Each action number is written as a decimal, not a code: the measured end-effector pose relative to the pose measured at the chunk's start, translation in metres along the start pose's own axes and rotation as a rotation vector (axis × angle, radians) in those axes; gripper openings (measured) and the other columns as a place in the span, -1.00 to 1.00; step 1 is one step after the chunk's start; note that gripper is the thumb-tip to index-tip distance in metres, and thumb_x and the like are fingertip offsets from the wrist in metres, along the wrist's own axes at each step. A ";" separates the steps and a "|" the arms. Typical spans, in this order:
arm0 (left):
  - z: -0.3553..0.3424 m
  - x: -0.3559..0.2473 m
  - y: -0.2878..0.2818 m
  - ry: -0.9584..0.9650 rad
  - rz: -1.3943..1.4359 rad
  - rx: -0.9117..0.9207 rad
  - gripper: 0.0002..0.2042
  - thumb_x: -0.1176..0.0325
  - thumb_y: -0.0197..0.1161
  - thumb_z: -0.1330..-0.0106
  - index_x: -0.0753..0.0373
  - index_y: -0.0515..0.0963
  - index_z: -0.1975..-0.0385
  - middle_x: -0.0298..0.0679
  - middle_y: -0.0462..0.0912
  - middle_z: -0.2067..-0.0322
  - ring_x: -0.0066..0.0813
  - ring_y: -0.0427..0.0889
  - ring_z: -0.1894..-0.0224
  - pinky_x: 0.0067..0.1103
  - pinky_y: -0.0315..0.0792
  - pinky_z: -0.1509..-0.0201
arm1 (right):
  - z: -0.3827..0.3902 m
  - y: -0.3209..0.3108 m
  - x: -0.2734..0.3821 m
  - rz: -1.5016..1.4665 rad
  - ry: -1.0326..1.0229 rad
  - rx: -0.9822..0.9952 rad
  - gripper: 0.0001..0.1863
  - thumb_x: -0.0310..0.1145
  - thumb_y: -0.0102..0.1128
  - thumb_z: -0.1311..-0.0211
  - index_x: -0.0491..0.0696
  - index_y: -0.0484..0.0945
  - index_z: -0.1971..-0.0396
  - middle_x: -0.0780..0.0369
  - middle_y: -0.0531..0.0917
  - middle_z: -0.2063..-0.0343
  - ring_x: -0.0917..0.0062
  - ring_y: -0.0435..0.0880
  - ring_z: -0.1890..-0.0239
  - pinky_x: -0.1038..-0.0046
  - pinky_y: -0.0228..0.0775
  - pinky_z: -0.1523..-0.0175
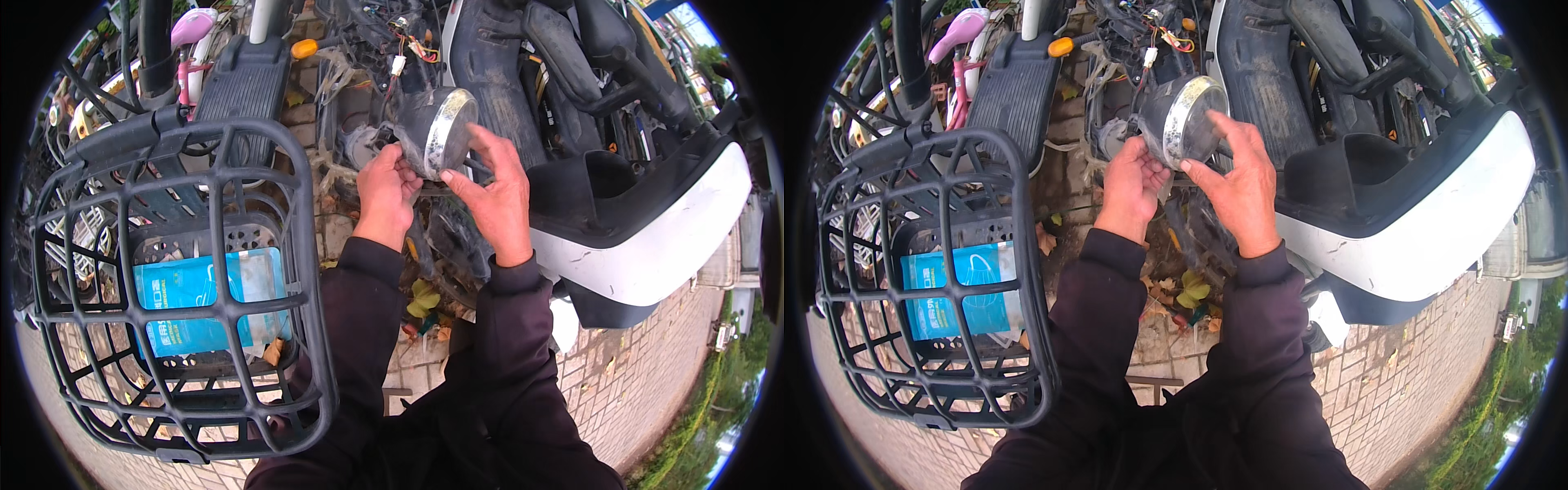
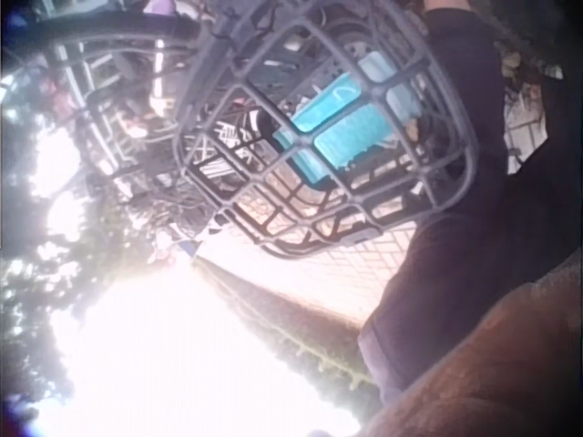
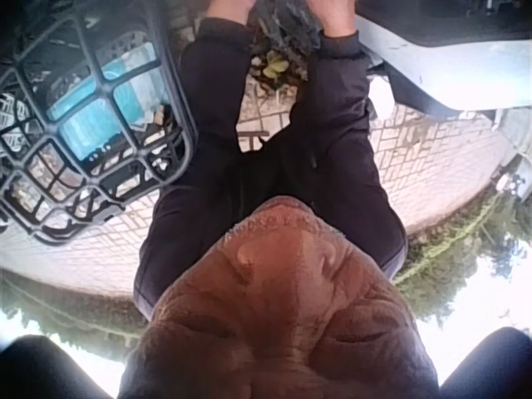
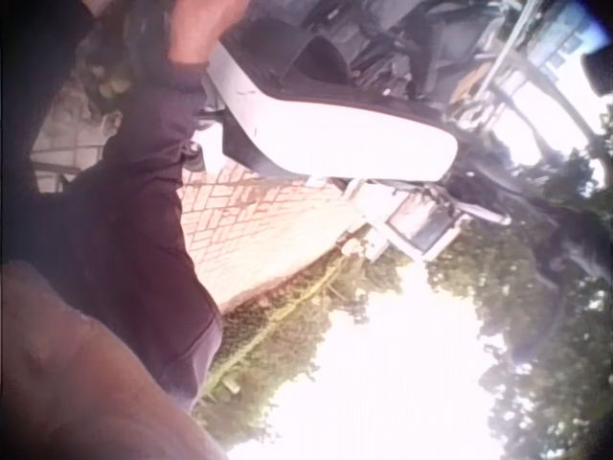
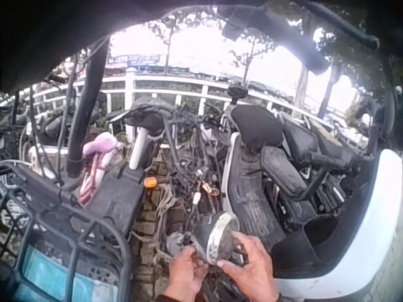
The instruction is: The person removes a scooter headlight assembly using a screwdriver, then wraps the exposed wiring with electrical tape. The person handles the headlight and wires directly, then secures the connections with tape.
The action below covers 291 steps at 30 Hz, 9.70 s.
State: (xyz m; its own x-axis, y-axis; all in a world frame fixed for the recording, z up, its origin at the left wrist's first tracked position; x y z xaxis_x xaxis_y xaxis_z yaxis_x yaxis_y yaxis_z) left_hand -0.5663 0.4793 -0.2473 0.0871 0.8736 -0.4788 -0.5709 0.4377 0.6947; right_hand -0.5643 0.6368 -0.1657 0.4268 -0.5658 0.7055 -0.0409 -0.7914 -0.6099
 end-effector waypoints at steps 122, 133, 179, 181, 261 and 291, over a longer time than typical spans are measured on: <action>0.024 0.016 0.059 0.492 -0.064 0.390 -0.52 0.80 0.22 -0.34 0.32 0.44 -0.25 -0.14 0.51 -0.32 -0.36 0.51 -0.36 -0.45 0.44 -0.41 | -0.044 -0.015 -0.052 -1.412 0.373 -0.251 -0.42 -0.44 -0.16 -0.57 -0.25 0.30 -0.51 0.04 0.48 -0.46 0.20 0.44 -0.50 0.10 0.22 -0.62; 0.021 0.018 0.058 0.498 -0.070 0.358 -0.51 0.82 0.18 -0.34 0.32 0.43 -0.25 -0.06 0.44 -0.42 -0.33 0.48 -0.41 -0.42 0.41 -0.46 | -0.045 -0.014 -0.049 -1.361 0.392 -0.275 -0.37 -0.49 -0.21 -0.49 -0.28 0.25 -0.53 0.00 0.47 -0.46 0.20 0.44 -0.50 0.10 0.25 -0.60; 0.025 0.012 0.055 0.409 -0.035 0.301 -0.63 0.48 0.21 -0.52 0.30 0.41 -0.28 -0.14 0.51 -0.32 -0.44 0.53 -0.29 -0.44 0.37 -0.36 | -0.032 -0.010 -0.045 -1.165 0.242 -0.407 -0.42 -0.44 0.01 -0.34 -0.29 0.41 -0.35 0.09 0.63 -0.19 0.37 0.65 -0.22 0.24 0.50 -0.37; 0.027 0.010 0.052 0.345 -0.043 0.283 -0.67 0.29 0.17 -0.58 0.20 0.48 -0.25 -0.31 0.60 -0.17 -0.53 0.54 -0.17 -0.48 0.36 -0.17 | -0.029 -0.011 -0.043 -1.131 0.214 -0.426 -0.43 -0.44 0.04 -0.34 -0.28 0.43 -0.34 0.10 0.64 -0.17 0.40 0.66 -0.18 0.27 0.53 -0.31; 0.045 0.004 0.044 0.232 -0.104 0.585 -0.11 0.11 0.49 -0.34 0.37 0.16 -0.55 -0.10 0.47 -0.36 -0.29 0.50 -0.37 -0.33 0.37 -0.49 | -0.007 -0.027 -0.001 -0.868 0.108 -0.088 0.34 -0.24 0.77 0.13 -0.11 0.02 -0.61 0.08 0.33 -0.46 0.29 0.35 -0.52 0.21 0.23 -0.58; 0.035 -0.017 0.036 -0.278 -0.014 0.657 -0.19 -0.44 -0.18 -0.58 0.11 0.33 -0.55 -0.09 0.47 -0.47 -0.04 0.50 -0.47 0.08 0.46 -0.43 | -0.004 -0.028 -0.019 -0.549 0.027 -0.056 -0.02 -0.32 0.73 -0.01 -0.09 0.42 -0.48 0.13 0.45 -0.38 0.31 0.47 -0.44 0.20 0.45 -0.45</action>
State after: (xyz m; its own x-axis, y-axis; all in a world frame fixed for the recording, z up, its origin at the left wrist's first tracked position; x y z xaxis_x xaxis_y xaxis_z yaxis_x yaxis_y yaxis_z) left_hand -0.5600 0.4879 -0.1953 0.3456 0.8506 -0.3963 0.0341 0.4107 0.9111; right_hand -0.5747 0.6684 -0.1607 0.3761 -0.0719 0.9238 0.1327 -0.9825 -0.1305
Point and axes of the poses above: each hand's wrist, its own z-axis away from the middle knuckle, its own y-axis out of the palm, x = y × z, the point moved 1 cm from there along -z, towards the middle knuckle
